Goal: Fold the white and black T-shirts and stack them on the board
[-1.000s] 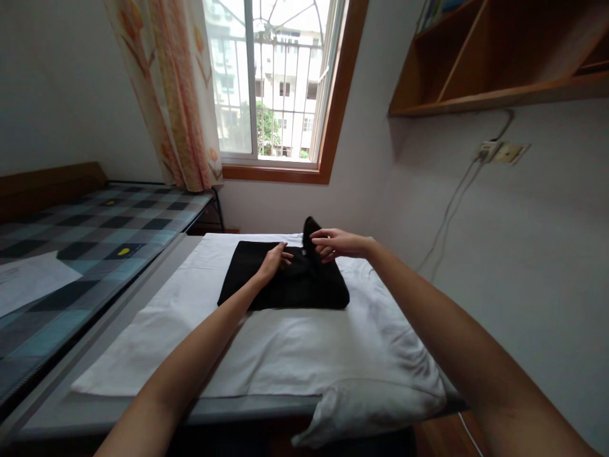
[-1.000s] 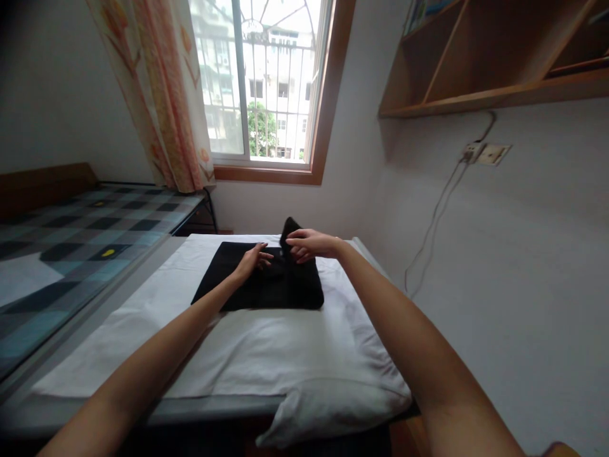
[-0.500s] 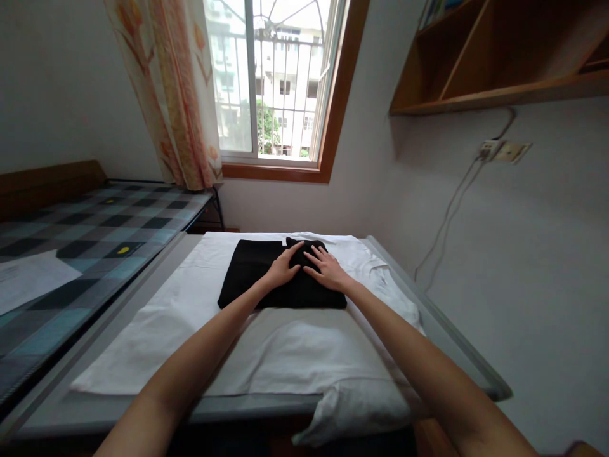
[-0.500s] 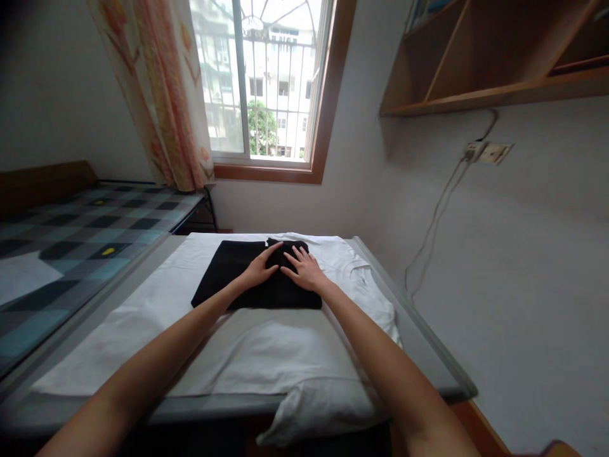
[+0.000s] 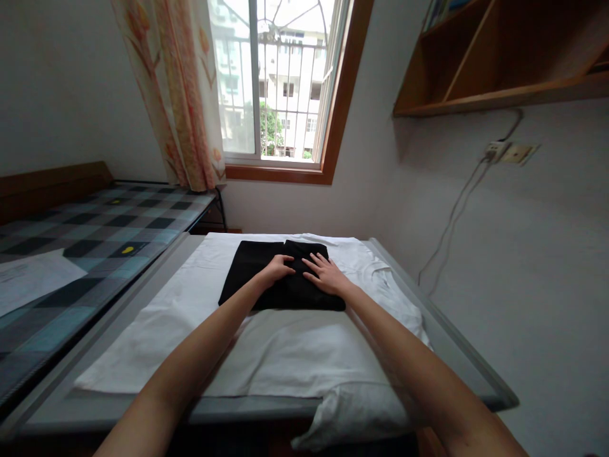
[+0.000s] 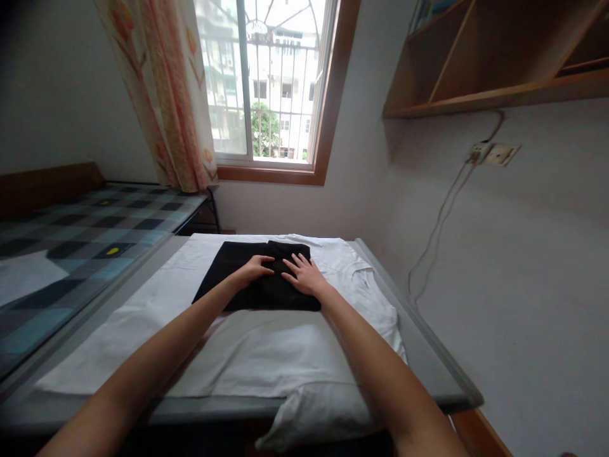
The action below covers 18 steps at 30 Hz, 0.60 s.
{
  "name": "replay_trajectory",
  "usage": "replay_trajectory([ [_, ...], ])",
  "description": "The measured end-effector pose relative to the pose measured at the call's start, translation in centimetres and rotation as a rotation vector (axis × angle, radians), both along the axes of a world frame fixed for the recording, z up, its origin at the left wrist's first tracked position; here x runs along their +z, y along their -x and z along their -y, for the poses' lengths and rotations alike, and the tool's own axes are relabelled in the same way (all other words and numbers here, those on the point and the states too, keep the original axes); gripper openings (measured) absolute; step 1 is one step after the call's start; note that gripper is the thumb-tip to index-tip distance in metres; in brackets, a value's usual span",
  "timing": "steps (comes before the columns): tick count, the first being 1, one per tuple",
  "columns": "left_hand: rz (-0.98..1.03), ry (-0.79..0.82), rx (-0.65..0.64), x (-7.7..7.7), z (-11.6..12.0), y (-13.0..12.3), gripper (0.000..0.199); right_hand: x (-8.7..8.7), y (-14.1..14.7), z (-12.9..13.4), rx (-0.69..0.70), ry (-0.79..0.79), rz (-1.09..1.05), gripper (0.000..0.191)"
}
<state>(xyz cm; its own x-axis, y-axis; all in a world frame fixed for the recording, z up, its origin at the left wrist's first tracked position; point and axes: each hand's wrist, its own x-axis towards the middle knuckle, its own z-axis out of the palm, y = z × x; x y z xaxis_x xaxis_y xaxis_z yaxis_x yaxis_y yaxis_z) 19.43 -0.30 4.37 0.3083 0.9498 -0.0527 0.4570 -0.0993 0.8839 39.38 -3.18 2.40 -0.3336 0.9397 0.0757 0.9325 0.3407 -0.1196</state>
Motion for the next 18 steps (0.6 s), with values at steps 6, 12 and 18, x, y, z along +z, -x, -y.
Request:
replay_trajectory([
  [6,-0.197,-0.176,0.068,1.9,0.8,0.1,0.053,0.0,-0.3,0.2,0.038,-0.063,0.01,0.064],
  [12,-0.49,-0.705,-0.143,1.8,3.2,-1.5,0.037,-0.9,-1.0,-1.0,0.027,-0.075,-0.112,0.054],
  [18,-0.633,-0.688,-0.237,-2.3,4.4,-2.7,0.085,-2.4,-2.4,-2.0,0.06,-0.097,-0.367,0.06],
])
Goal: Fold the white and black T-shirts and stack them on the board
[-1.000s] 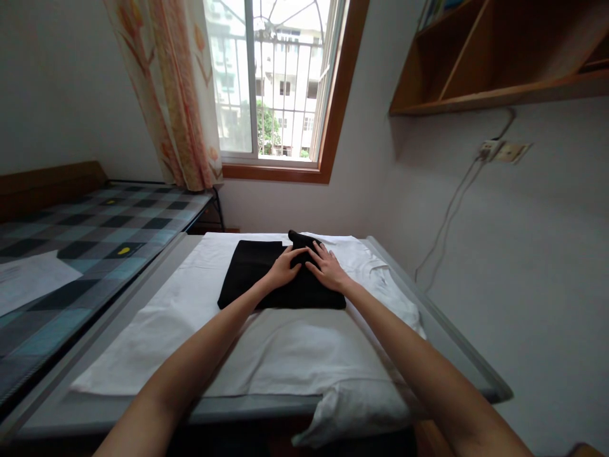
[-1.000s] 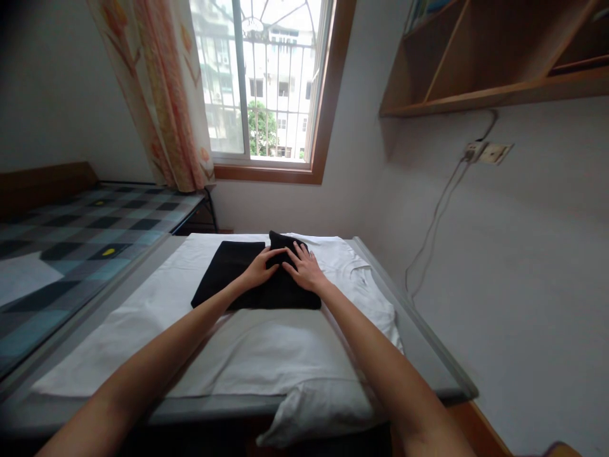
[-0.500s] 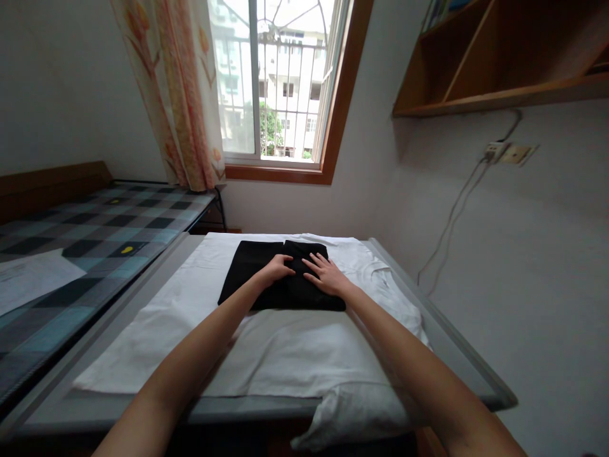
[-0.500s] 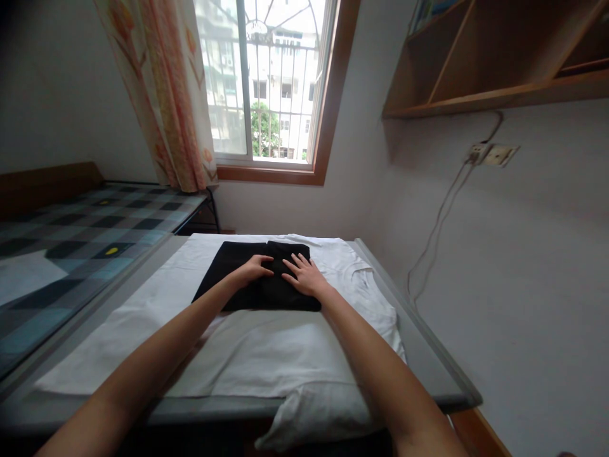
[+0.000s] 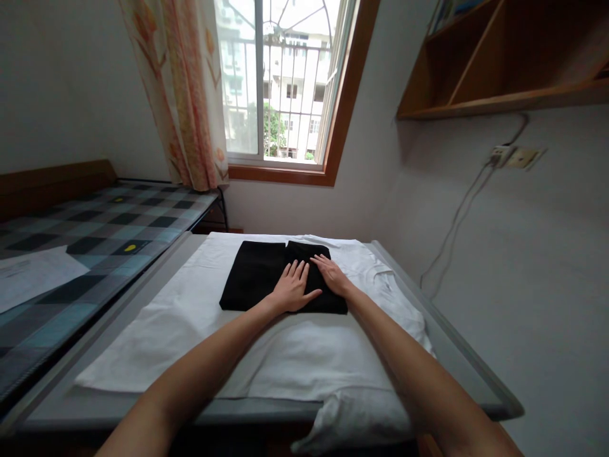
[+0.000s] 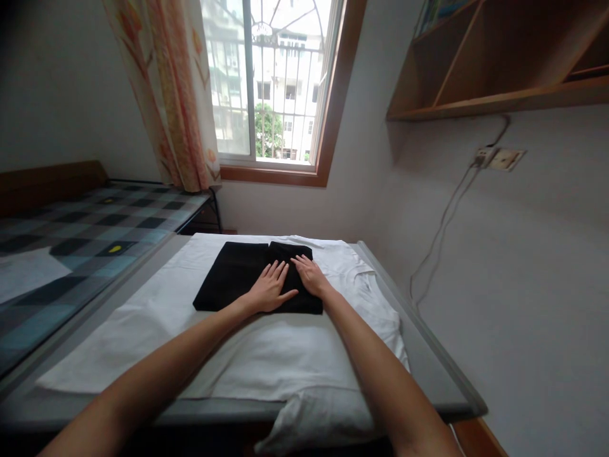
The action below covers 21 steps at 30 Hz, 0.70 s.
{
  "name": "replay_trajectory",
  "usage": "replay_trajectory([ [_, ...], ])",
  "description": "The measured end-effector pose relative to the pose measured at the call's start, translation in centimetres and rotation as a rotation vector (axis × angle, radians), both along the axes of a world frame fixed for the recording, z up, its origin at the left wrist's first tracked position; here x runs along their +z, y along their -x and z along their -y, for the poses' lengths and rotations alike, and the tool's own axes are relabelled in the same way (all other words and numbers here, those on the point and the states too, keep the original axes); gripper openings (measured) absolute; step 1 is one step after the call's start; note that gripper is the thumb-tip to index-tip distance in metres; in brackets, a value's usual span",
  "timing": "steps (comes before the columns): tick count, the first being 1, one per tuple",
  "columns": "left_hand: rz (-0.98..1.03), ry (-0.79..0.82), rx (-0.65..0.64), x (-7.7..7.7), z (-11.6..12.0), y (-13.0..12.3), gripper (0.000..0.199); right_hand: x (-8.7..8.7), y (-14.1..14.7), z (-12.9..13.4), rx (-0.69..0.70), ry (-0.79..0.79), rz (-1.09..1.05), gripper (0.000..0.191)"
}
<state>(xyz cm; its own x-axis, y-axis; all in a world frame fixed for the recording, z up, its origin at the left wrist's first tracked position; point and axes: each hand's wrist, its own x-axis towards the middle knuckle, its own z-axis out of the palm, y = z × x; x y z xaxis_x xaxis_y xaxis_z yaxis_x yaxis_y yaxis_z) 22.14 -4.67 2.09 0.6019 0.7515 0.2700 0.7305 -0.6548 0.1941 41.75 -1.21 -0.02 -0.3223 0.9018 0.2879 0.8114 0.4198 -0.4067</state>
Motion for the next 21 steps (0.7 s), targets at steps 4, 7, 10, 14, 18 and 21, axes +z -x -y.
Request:
replay_trajectory([
  [4,-0.02,0.039,-0.012,-0.6,0.2,0.2,0.086,-0.2,0.1,0.1,-0.012,-0.017,-0.08,0.062],
  [7,0.037,0.095,-0.028,0.0,-0.3,0.4,0.084,0.0,0.3,0.6,-0.056,-0.045,-0.185,0.063],
  [10,0.138,0.133,-0.023,0.7,-1.4,0.8,0.067,0.1,0.1,1.1,-0.149,-0.079,-0.31,0.063],
  [14,0.236,0.041,0.115,0.8,-2.8,1.8,0.054,-0.3,-0.8,1.4,-0.208,-0.077,-0.278,0.059],
  [18,0.121,0.122,0.123,-0.2,-3.4,2.5,0.062,-1.0,-1.5,1.2,-0.256,-0.007,-0.104,0.057],
  [21,0.064,0.174,0.112,-0.5,-3.5,2.7,0.068,-1.2,-1.5,1.3,-0.291,0.027,-0.04,0.053],
])
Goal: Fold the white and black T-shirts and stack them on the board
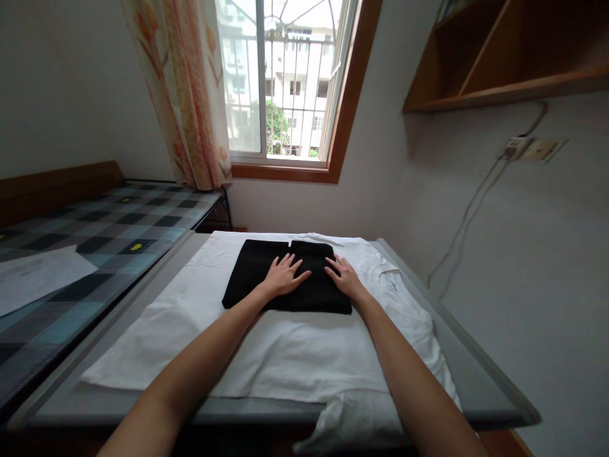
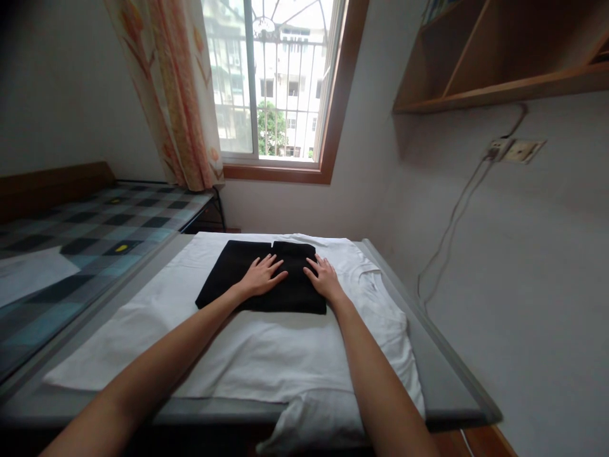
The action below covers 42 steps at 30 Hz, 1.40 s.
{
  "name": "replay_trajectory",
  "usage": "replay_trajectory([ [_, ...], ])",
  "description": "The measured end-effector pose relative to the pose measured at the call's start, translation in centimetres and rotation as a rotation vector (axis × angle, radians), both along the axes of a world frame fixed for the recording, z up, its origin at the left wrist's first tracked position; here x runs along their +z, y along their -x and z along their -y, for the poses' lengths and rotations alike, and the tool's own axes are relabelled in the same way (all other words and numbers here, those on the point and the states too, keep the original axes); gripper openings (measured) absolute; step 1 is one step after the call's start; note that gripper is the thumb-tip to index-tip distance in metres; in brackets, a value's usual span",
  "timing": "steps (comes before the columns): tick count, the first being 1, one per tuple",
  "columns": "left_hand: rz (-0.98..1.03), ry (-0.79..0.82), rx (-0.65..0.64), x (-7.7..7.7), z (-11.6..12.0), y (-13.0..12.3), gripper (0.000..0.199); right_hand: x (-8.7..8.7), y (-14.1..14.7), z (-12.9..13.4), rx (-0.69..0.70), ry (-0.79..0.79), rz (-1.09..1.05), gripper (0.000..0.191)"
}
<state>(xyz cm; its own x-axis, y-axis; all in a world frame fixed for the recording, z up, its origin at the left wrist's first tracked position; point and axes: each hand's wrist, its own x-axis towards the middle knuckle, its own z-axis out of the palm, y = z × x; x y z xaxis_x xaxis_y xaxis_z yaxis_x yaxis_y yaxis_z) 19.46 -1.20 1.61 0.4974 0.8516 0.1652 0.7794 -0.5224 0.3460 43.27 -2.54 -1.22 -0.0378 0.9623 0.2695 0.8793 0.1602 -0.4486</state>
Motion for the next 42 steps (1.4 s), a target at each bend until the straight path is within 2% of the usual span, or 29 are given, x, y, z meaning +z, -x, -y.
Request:
replay_trajectory([
  [3,0.007,0.013,0.005,0.2,0.0,0.0,0.064,0.5,0.2,0.4,-0.005,-0.029,0.01,0.052],
  [8,-0.007,-0.024,0.006,0.4,0.2,0.0,0.064,2.5,1.7,1.3,0.069,-0.202,0.034,0.046],
  [11,-0.032,-0.05,-0.002,0.1,0.3,-0.1,0.067,3.2,3.3,1.7,0.106,-0.193,0.105,0.05],
  [17,-0.016,-0.056,0.029,-0.1,0.2,-0.1,0.059,2.5,4.3,1.7,0.078,0.042,0.26,0.055],
  [24,0.036,-0.075,0.042,-0.1,0.4,-0.2,0.056,2.3,3.8,1.7,0.111,0.009,0.234,0.057],
  [29,0.029,-0.152,0.03,0.6,1.7,-1.0,0.056,1.7,3.8,1.3,0.114,0.012,0.227,0.057],
  [33,0.011,-0.12,-0.092,0.7,3.0,-1.7,0.076,1.0,3.2,0.6,0.114,-0.014,0.052,0.058],
  [37,-0.024,-0.113,-0.135,0.1,3.3,-1.8,0.093,0.9,2.2,0.3,0.096,-0.088,-0.13,0.058],
  [40,-0.051,-0.115,-0.131,-0.1,3.2,-1.7,0.095,1.1,1.8,0.4,0.048,-0.126,-0.073,0.057],
  [42,-0.06,-0.116,-0.127,-0.1,3.1,-1.7,0.094,1.2,1.8,0.5,0.013,-0.057,-0.003,0.056],
])
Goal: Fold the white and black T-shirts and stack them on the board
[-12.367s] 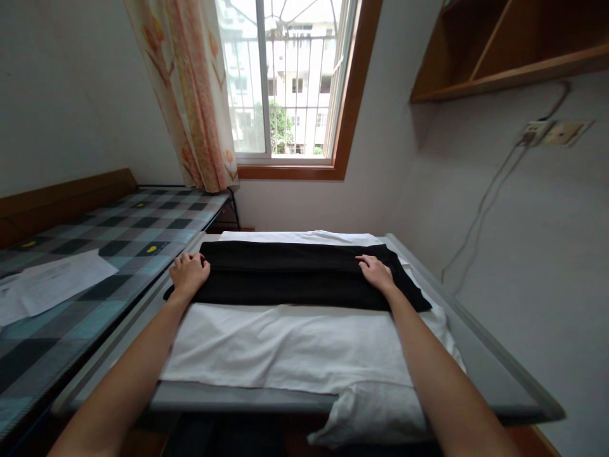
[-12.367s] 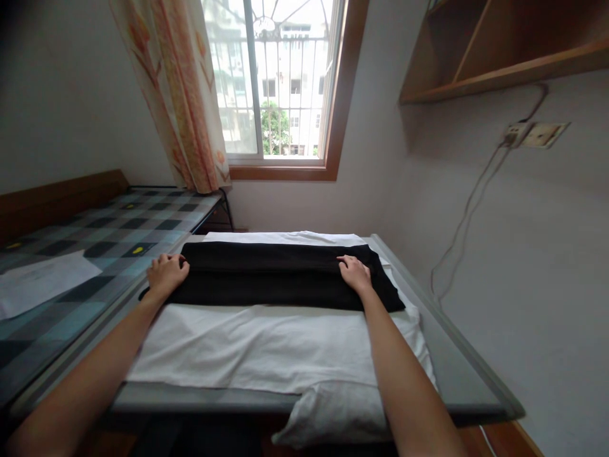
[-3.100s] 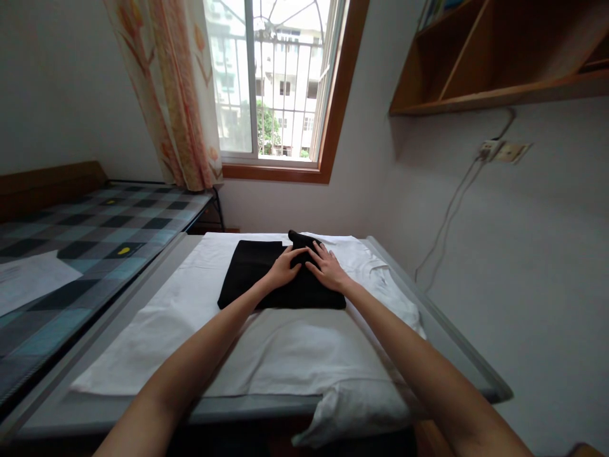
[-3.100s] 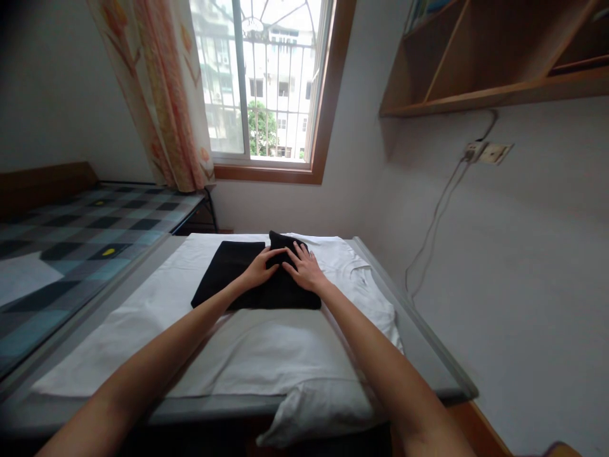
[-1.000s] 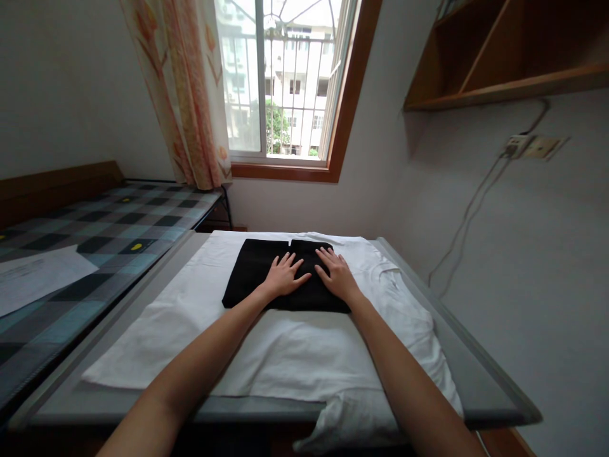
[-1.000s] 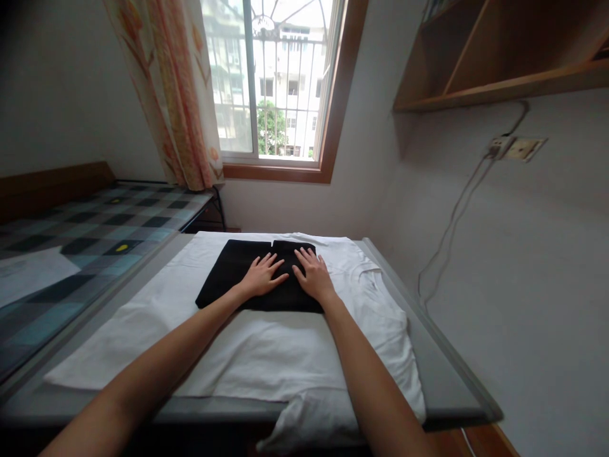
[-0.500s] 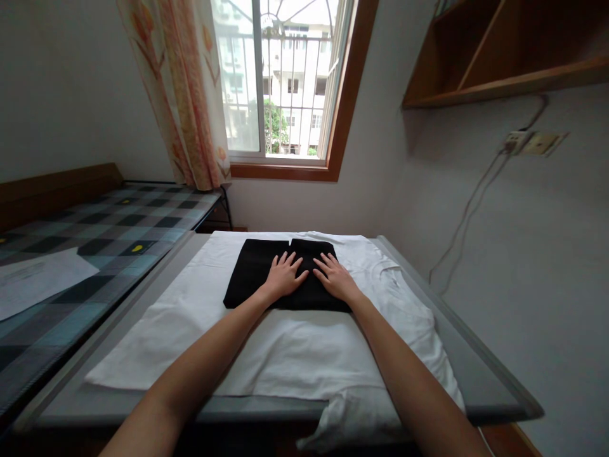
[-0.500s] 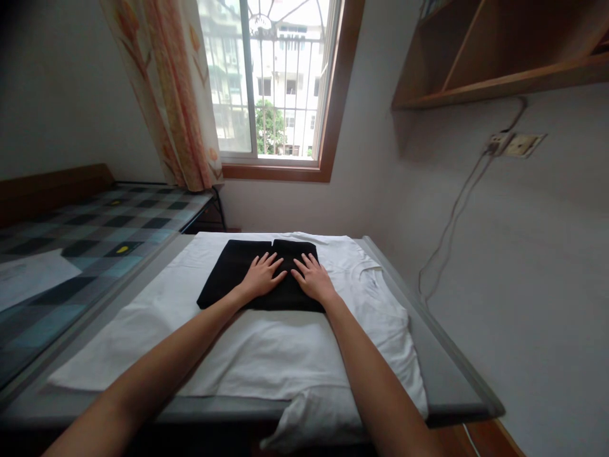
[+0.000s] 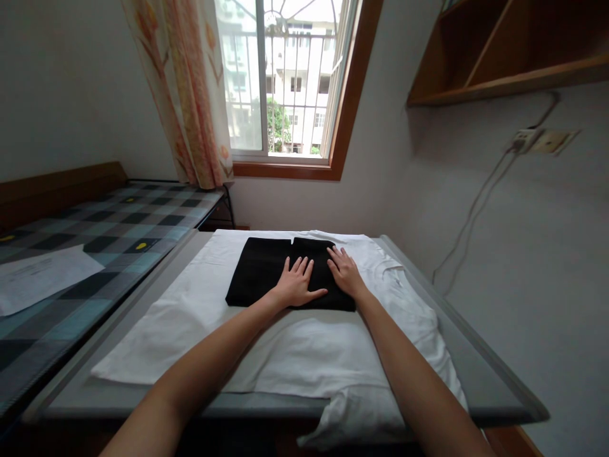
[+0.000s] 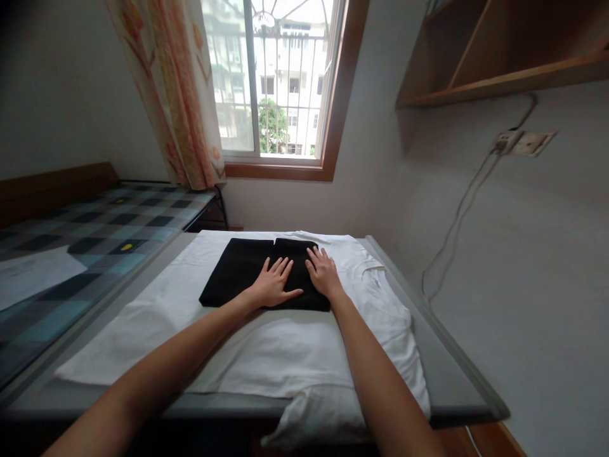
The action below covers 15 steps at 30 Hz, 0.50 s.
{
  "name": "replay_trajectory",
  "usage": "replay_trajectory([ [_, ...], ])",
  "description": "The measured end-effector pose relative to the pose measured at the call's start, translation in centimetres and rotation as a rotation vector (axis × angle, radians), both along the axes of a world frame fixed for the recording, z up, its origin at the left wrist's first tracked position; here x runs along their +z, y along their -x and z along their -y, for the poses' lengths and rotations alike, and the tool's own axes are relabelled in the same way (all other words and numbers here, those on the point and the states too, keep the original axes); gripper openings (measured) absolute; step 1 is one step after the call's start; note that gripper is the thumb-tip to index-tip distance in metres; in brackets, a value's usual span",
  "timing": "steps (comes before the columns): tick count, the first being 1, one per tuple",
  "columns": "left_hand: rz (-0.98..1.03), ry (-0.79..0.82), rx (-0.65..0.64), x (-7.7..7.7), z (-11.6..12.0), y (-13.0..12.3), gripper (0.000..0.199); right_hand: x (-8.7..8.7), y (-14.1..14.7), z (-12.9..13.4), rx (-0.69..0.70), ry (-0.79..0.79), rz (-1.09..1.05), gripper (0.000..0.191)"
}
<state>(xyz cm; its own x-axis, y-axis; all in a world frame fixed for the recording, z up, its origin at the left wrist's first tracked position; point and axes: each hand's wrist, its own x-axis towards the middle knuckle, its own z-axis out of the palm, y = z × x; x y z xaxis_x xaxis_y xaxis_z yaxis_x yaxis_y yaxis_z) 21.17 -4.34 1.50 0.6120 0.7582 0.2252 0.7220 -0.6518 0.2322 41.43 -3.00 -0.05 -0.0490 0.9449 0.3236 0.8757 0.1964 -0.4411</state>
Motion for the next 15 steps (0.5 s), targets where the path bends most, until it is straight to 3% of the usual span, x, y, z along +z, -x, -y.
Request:
replay_trajectory([
  [4,-0.002,0.011,0.003,0.0,0.0,-0.1,0.092,-0.1,0.3,0.1,-0.037,0.172,0.052,0.057],
  [11,-0.004,0.068,0.005,0.6,-0.4,0.0,0.086,-0.2,0.2,0.2,-0.018,0.152,0.006,0.053],
  [15,0.076,-0.002,0.189,1.1,-1.4,0.3,0.062,-0.2,0.1,0.2,-0.002,0.138,-0.023,0.052],
])
